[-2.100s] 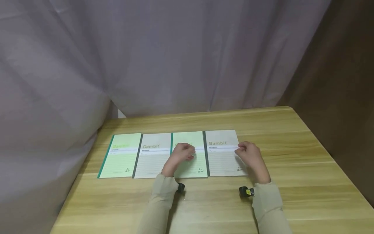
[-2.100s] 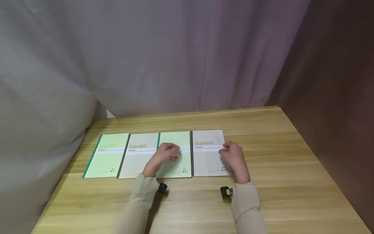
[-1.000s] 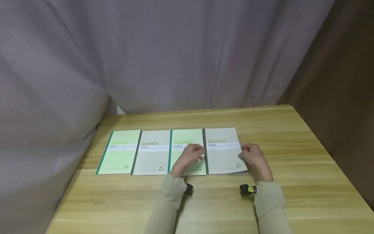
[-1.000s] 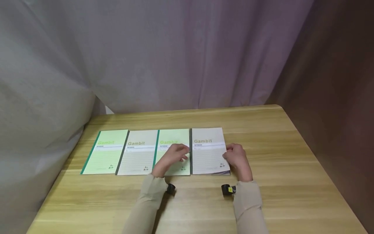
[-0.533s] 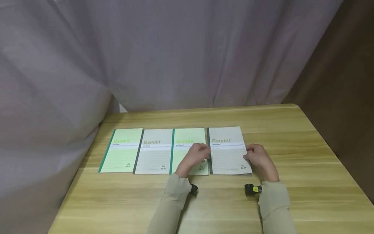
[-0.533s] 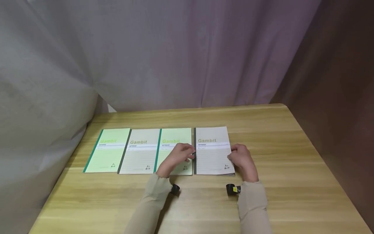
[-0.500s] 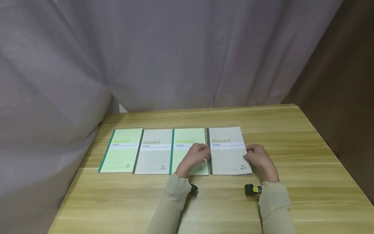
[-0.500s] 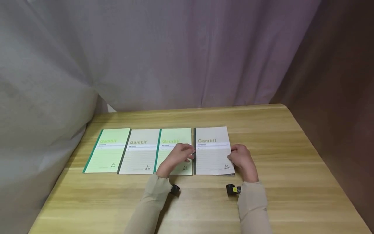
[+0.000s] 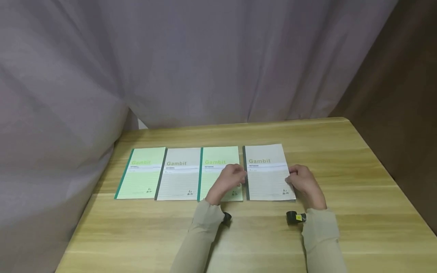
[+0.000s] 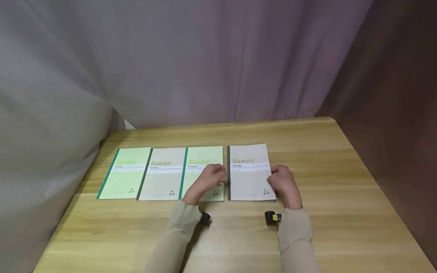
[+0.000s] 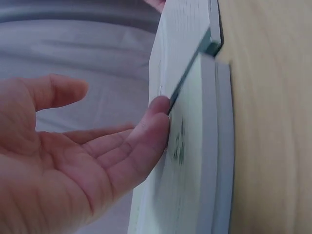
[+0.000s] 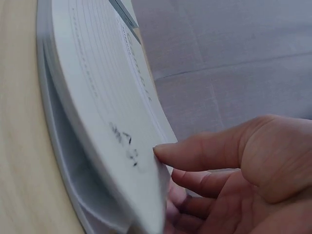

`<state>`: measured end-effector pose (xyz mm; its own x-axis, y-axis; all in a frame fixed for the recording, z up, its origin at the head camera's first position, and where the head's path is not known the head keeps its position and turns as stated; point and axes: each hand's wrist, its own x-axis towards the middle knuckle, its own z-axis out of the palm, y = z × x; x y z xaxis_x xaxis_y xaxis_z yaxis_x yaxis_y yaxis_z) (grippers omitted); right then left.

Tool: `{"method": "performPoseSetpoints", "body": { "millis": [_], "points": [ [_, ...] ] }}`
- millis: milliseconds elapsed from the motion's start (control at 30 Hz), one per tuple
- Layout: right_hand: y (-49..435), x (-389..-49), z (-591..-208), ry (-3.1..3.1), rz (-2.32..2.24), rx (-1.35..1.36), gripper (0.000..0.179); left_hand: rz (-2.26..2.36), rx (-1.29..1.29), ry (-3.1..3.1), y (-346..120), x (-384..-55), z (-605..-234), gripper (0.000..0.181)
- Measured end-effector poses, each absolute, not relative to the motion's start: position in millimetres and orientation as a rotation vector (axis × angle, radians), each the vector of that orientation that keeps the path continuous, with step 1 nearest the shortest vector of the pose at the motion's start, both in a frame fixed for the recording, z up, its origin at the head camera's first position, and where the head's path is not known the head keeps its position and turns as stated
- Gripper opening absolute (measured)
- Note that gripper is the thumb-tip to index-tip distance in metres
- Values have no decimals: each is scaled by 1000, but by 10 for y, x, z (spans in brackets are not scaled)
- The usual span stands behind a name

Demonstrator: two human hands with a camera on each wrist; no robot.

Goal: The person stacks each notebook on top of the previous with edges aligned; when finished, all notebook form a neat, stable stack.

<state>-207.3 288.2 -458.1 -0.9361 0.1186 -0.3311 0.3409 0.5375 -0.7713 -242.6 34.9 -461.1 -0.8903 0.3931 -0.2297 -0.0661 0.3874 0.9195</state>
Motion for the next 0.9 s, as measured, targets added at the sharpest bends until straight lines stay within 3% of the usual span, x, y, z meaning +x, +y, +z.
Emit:
{"method": "performPoseSetpoints", "body": {
  "millis": [167, 400, 633, 667, 900],
  "points": [
    [2925, -2072, -4507, 2639, -1247, 320, 41, 1503, 266, 2222, 432, -2415, -4563, 57],
    [2904, -2062, -4488, 2629, -1254, 335, 38, 1558, 173, 2296, 477, -2400, -4579, 63],
    [2922, -2069, -4514, 2607, -1231, 318, 36, 1548, 209, 2327, 512, -2387, -4625, 22],
    [2930, -2069, -4512, 2605, -1221, 310, 37, 1554, 212, 2323, 521, -2386, -4635, 22],
    [2944, -2073, -4511, 2577, -1222, 295, 42, 1697, 187, 2251, 572, -2376, -4707, 54]
  ]
}}
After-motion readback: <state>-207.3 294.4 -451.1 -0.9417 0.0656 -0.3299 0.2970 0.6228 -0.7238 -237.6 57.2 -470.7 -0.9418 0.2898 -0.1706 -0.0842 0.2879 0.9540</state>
